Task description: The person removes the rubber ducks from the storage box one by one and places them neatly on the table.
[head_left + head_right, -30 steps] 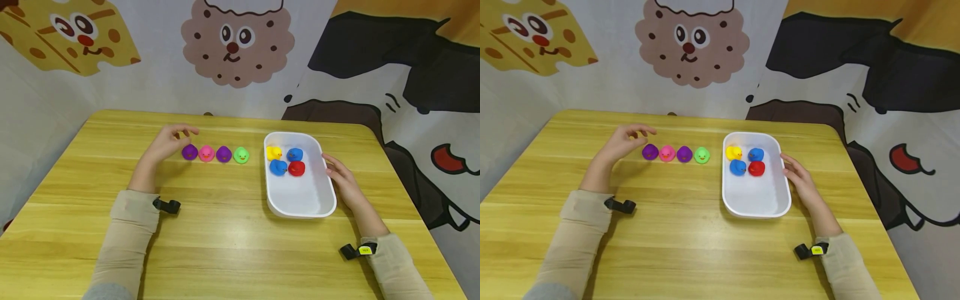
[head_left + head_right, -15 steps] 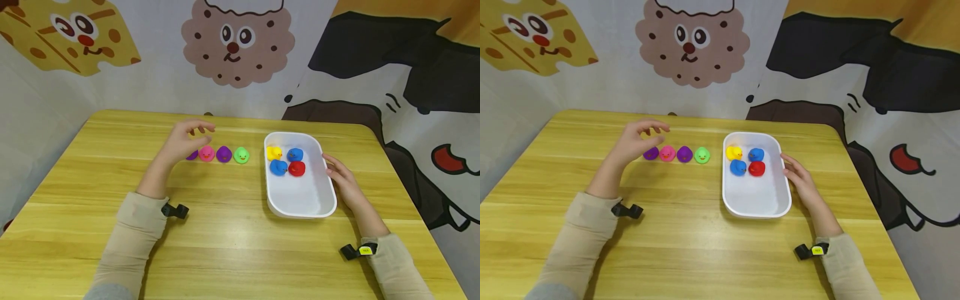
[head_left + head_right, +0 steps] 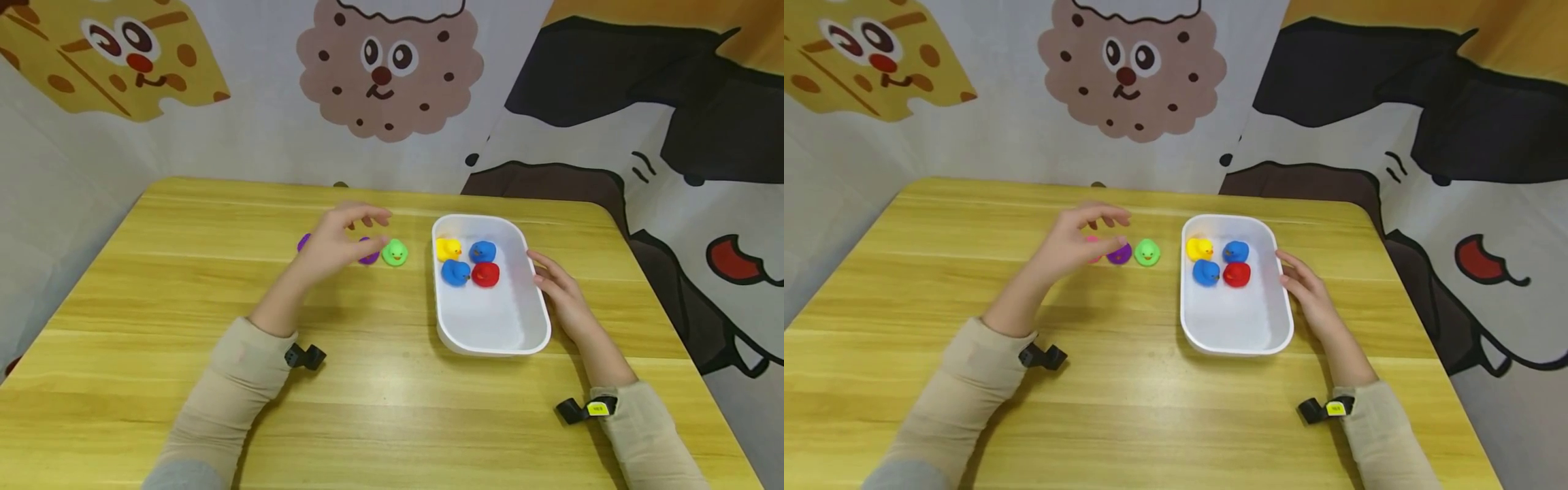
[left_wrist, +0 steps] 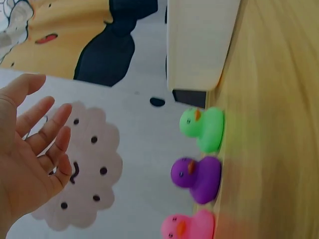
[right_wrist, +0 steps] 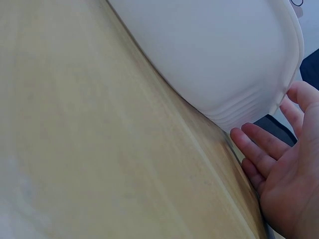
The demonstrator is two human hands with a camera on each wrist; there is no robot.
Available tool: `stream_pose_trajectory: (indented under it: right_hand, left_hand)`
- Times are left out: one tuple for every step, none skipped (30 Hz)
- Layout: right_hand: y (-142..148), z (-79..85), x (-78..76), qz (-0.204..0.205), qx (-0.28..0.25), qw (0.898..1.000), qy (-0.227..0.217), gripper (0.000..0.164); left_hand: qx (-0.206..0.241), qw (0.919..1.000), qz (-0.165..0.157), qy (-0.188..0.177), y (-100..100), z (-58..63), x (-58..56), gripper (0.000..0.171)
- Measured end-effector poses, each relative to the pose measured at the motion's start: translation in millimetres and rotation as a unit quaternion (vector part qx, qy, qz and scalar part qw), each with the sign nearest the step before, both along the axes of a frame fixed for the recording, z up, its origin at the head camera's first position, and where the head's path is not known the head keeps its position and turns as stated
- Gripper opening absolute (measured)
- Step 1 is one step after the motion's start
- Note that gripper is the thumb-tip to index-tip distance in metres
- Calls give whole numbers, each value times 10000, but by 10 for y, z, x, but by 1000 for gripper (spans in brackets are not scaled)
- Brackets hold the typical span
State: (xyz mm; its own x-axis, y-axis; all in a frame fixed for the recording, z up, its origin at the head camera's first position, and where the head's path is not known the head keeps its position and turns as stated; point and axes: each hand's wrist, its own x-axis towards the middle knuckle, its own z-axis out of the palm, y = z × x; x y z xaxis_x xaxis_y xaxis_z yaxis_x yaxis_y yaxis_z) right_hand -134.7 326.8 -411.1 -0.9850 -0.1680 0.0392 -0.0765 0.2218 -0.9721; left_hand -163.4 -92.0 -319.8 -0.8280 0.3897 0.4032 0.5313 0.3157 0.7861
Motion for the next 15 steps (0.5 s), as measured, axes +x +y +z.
stream_pose_trajectory:
  right_hand:
    - [1,-1,-1,-8,37,10000,0,46]
    - [3,-2,-1,-17,74,10000,3,46]
    - [3,-1,0,-10,81,10000,9,46]
    - [6,-2,-2,2,82,10000,22,47]
    - [8,-3,-2,13,102,9999,36,47]
    - [10,-4,-2,31,97,9999,49,47]
    - [12,-5,-4,35,90,9999,57,47]
    - [12,-4,-4,49,96,9999,78,47]
    - [12,-4,-5,55,86,9999,78,47]
    - [13,-3,-5,61,78,9999,71,47]
    - [12,0,-5,59,71,9999,63,47]
    - [11,3,-5,59,56,10000,56,46]
    - [11,6,-3,54,44,10000,46,46]
    - [11,8,-2,44,53,10000,43,46]
    - [11,10,-1,30,48,10000,36,46]
  left_hand:
    - [-22,10000,-35,-8,27,2,15,34]
    - [-45,10000,-60,-13,54,2,28,34]
    - [-43,10000,-86,-27,80,0,39,35]
    - [-48,9999,-120,-12,107,-6,46,36]
    - [-61,9999,-145,6,132,-12,53,36]
    - [-63,9998,-176,34,159,-19,56,36]
    - [-67,9997,-211,47,186,-28,59,36]
    - [-71,9996,-256,65,214,-37,60,37]
    - [-97,9995,-296,79,243,-45,63,37]
    - [-141,9993,-331,96,274,-53,64,37]
    - [-164,9992,-369,65,305,-60,67,38]
    - [-203,9990,-401,30,338,-64,70,38]
    - [-249,9988,-426,-6,370,-67,75,38]
    - [-299,9985,-453,-32,404,-70,78,39]
    - [-345,9983,-472,-66,438,-70,82,39]
